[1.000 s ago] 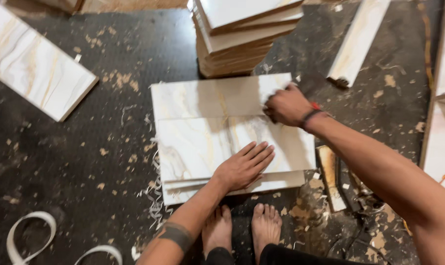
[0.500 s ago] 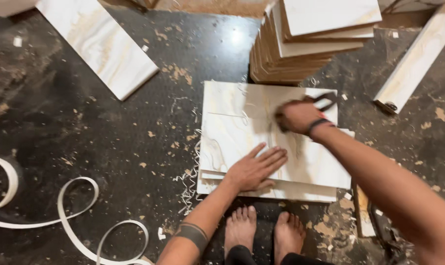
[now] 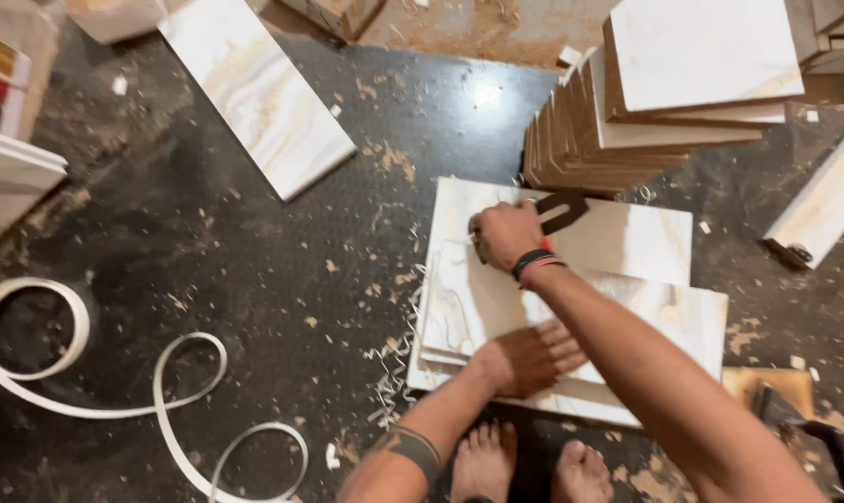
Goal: The person kneels on the workshop floor and sands the edges of white marble-pattern foam boards using a sanding block, working along each edge and peeling off curled white edge-banding strips. They stack the finished boards aside and continue with the next board.
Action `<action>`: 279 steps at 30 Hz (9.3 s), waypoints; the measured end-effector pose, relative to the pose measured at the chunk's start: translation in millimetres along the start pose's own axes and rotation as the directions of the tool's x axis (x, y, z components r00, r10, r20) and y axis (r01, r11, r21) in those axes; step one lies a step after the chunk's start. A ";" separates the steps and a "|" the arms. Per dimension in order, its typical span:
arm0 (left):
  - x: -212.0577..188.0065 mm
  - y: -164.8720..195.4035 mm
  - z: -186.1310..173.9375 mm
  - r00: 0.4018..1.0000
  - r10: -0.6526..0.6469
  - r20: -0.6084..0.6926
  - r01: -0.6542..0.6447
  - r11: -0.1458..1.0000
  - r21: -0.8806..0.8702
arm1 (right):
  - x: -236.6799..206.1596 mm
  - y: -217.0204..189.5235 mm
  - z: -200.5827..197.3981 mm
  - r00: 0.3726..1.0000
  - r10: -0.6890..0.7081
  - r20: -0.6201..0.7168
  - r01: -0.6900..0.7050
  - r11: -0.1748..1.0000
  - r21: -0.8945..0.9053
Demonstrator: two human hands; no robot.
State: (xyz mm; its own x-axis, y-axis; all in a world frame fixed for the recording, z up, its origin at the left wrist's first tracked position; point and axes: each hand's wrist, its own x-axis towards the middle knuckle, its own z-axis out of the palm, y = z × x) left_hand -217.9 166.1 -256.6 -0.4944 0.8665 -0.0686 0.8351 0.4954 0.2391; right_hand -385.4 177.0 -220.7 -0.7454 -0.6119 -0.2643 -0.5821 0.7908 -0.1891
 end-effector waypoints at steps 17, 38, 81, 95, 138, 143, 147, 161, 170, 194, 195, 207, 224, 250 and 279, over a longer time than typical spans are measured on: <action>-14.7 -18.0 -13.6 0.996 -0.054 -0.069 0.051 0.998 -0.045 | 14.5 -14.0 -2.7 0.996 -0.005 0.092 -0.002 0.997 0.074; -19.8 -13.7 -13.0 0.967 -0.074 -0.243 0.053 0.994 -0.093 | 48.9 -39.1 -21.5 0.847 -0.516 0.132 0.529 0.790 -0.311; -22.0 -22.2 12.8 0.961 -0.082 -0.266 0.040 0.986 -0.160 | -57.3 -62.0 12.1 0.817 -0.529 -0.230 0.533 0.844 -0.051; -22.3 -14.9 -10.8 0.907 -0.112 -0.407 0.033 0.980 -0.196 | -169.1 139.6 -10.5 0.994 0.096 -0.048 -0.078 0.956 0.283; -249.1 -3.1 -2.5 0.015 -0.998 0.057 0.809 -0.021 -0.587 | -159.3 130.0 -15.8 0.975 0.201 0.095 -0.219 0.945 0.245; -256.2 -54.1 -13.4 -0.565 -0.811 0.153 0.588 -0.526 -0.614 | -158.3 124.1 -21.8 0.973 0.207 0.098 -0.226 0.934 0.276; -236.5 -71.1 -8.9 -0.589 -0.788 0.177 0.531 -0.543 -0.651 | -157.3 123.0 -21.1 0.979 0.193 0.065 -0.204 0.932 0.299; -236.7 -55.8 -0.2 -0.518 -0.787 0.334 0.087 -0.437 -0.895 | -155.0 120.2 -17.9 0.970 0.229 0.082 -0.242 0.940 0.239; -244.3 -57.7 -21.6 -0.397 -0.663 0.635 -0.078 -0.665 -0.743 | -155.6 123.2 -11.3 0.971 0.224 0.080 -0.237 0.938 0.251; -141.9 -155.0 -37.5 -0.504 -0.803 0.318 0.743 -0.591 -0.314 | -157.9 117.2 -24.6 0.969 0.228 0.099 -0.248 0.918 0.308; -143.3 -154.9 -36.7 -0.504 -0.799 0.329 0.739 -0.596 -0.313 | -158.3 117.2 -24.2 0.969 0.228 0.095 -0.246 0.917 0.313; -134.6 -149.1 -35.6 -0.458 -0.826 0.330 0.773 -0.553 -0.311 | -159.4 117.7 -25.6 0.975 0.211 0.072 -0.223 0.920 0.321; -322.4 -85.2 -94.7 -0.090 -0.933 0.348 0.325 -0.357 -0.876 | -157.6 126.8 -18.7 0.979 0.189 0.081 -0.205 0.926 0.317; -261.4 70.9 -149.6 0.540 -0.796 -0.273 0.779 0.596 -0.196 | -225.1 153.2 -66.0 0.812 0.230 0.536 -0.581 0.233 0.780; 42.1 -49.5 -77.1 0.815 -0.523 -0.251 0.477 0.850 -0.223 | -352.7 141.1 68.5 0.524 0.833 0.176 -0.048 -0.177 0.983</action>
State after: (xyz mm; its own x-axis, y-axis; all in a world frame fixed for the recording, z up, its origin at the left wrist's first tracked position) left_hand -298.7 173.4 -196.6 -0.8999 0.4317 0.0620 0.4204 0.8208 0.3868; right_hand -182.4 505.3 -219.0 -0.8189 0.3402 -0.4621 0.4579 -0.0981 -0.8836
